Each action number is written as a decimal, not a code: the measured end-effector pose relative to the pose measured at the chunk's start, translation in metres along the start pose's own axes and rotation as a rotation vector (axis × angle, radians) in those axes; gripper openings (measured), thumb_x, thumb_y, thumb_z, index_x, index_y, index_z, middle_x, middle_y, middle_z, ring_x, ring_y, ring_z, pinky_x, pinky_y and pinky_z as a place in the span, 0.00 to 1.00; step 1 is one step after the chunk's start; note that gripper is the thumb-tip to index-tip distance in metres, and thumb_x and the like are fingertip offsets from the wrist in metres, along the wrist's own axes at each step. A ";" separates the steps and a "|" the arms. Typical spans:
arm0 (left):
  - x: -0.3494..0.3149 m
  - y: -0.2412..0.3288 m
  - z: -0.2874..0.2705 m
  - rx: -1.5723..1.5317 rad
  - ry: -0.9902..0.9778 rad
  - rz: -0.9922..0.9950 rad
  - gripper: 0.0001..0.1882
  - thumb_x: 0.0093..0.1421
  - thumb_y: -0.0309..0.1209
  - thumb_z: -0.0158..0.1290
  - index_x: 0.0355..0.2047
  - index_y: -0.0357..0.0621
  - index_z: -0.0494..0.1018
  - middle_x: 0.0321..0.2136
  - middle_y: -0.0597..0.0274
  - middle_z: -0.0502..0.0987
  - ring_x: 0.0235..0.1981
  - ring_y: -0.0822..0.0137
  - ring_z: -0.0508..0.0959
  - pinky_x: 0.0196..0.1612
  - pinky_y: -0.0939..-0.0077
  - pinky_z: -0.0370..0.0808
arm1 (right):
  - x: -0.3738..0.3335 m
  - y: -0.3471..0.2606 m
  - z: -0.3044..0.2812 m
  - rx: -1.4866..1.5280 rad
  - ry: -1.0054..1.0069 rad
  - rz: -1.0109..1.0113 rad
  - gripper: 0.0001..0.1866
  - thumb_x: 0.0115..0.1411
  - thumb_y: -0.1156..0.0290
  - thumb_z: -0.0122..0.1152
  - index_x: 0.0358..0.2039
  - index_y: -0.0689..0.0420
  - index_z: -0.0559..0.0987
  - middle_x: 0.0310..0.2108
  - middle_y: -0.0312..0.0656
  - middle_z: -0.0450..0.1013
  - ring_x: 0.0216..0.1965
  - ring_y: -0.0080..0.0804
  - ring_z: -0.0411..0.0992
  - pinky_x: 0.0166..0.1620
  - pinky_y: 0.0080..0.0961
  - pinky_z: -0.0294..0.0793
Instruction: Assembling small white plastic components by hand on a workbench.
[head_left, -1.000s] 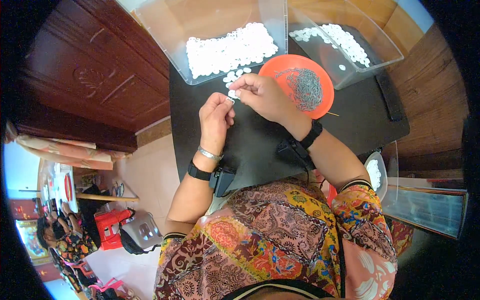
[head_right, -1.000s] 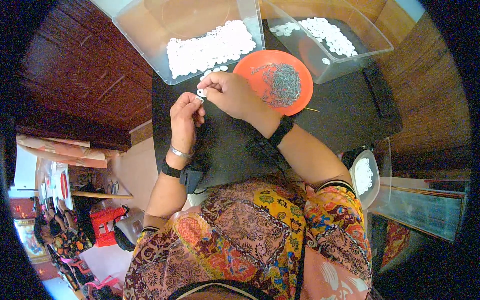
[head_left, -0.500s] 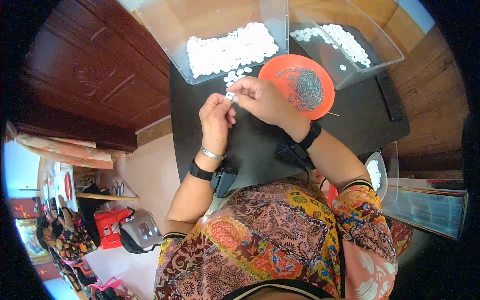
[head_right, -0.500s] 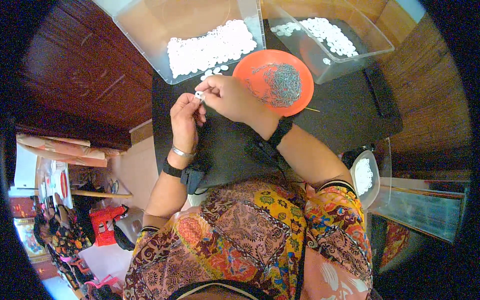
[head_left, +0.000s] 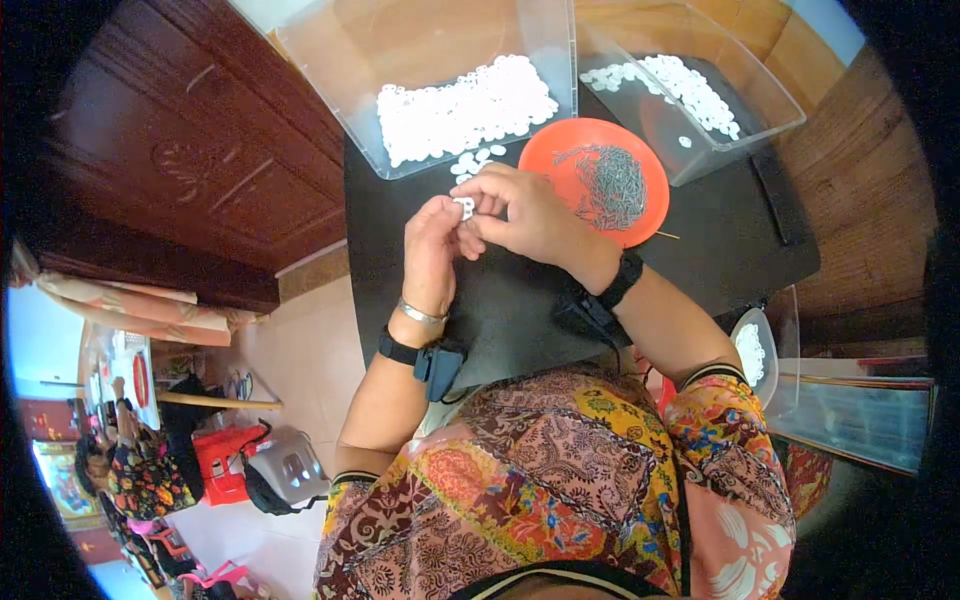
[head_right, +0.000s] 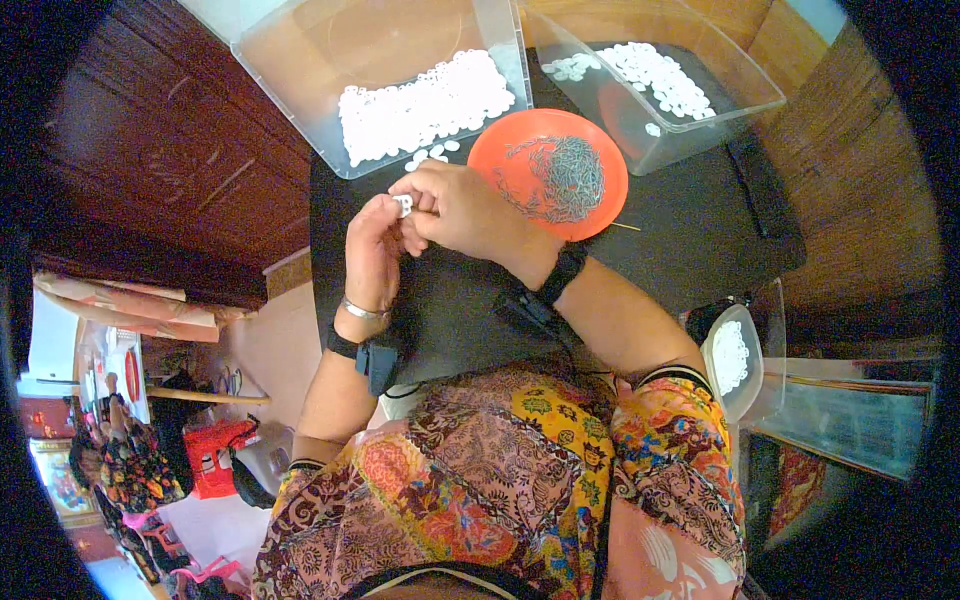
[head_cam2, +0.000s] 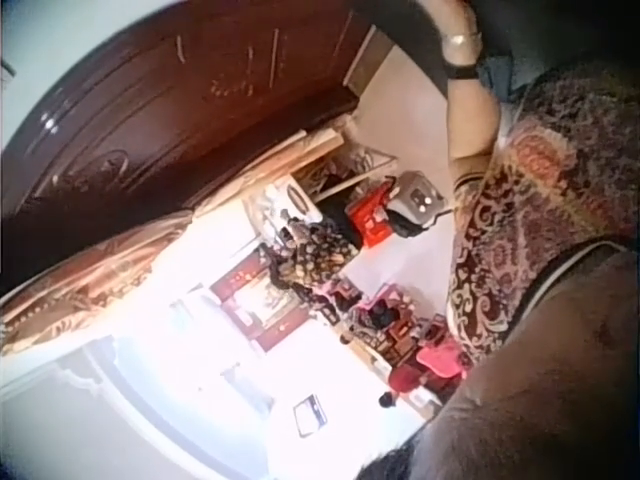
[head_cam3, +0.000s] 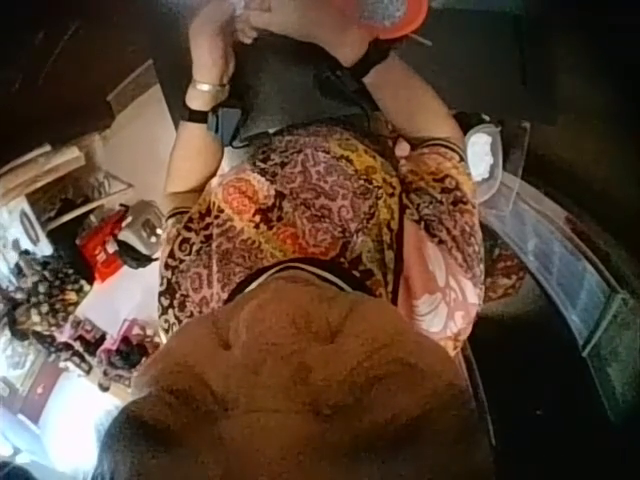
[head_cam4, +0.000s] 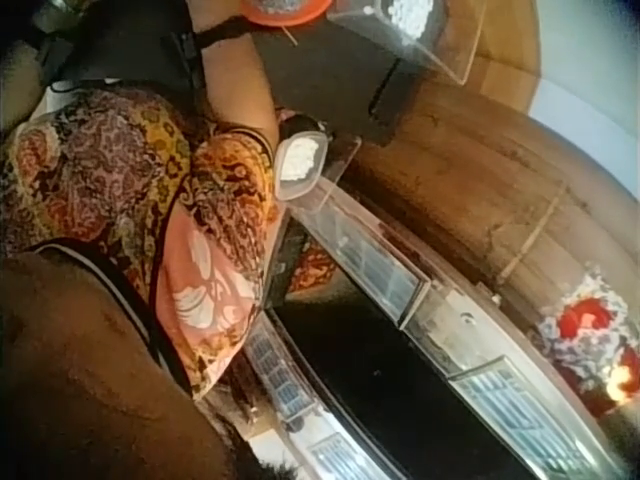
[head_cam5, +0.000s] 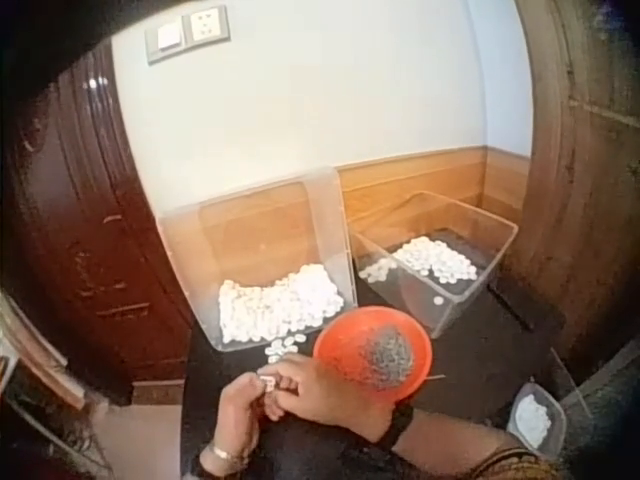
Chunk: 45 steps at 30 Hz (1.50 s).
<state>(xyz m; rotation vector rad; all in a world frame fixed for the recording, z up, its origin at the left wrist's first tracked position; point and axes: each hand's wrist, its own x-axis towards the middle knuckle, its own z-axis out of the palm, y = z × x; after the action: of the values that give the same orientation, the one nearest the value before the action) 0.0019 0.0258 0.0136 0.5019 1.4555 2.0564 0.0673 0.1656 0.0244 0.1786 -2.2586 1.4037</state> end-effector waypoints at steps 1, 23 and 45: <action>0.000 -0.001 -0.001 0.047 -0.015 0.027 0.11 0.62 0.31 0.42 0.28 0.39 0.70 0.18 0.63 0.72 0.16 0.74 0.71 0.19 0.85 0.66 | 0.000 0.002 0.001 0.003 0.008 -0.018 0.16 0.46 0.79 0.60 0.39 0.60 0.76 0.27 0.39 0.70 0.25 0.23 0.71 0.31 0.20 0.71; -0.003 -0.001 0.004 0.062 0.040 0.133 0.10 0.62 0.31 0.43 0.29 0.38 0.70 0.19 0.66 0.72 0.18 0.77 0.69 0.23 0.86 0.65 | -0.001 -0.009 -0.001 -0.219 0.079 -0.242 0.15 0.47 0.76 0.62 0.38 0.60 0.77 0.29 0.41 0.70 0.29 0.32 0.71 0.31 0.26 0.71; -0.010 0.003 0.008 0.103 0.011 0.203 0.10 0.62 0.31 0.43 0.29 0.39 0.70 0.20 0.68 0.70 0.18 0.79 0.66 0.22 0.86 0.62 | 0.000 -0.011 -0.006 -0.189 0.040 -0.284 0.12 0.49 0.73 0.62 0.37 0.58 0.78 0.29 0.41 0.71 0.28 0.34 0.72 0.31 0.26 0.72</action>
<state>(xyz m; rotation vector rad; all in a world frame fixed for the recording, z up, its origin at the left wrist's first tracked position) 0.0137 0.0242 0.0193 0.7070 1.5800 2.1486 0.0731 0.1657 0.0355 0.3877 -2.2145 1.0346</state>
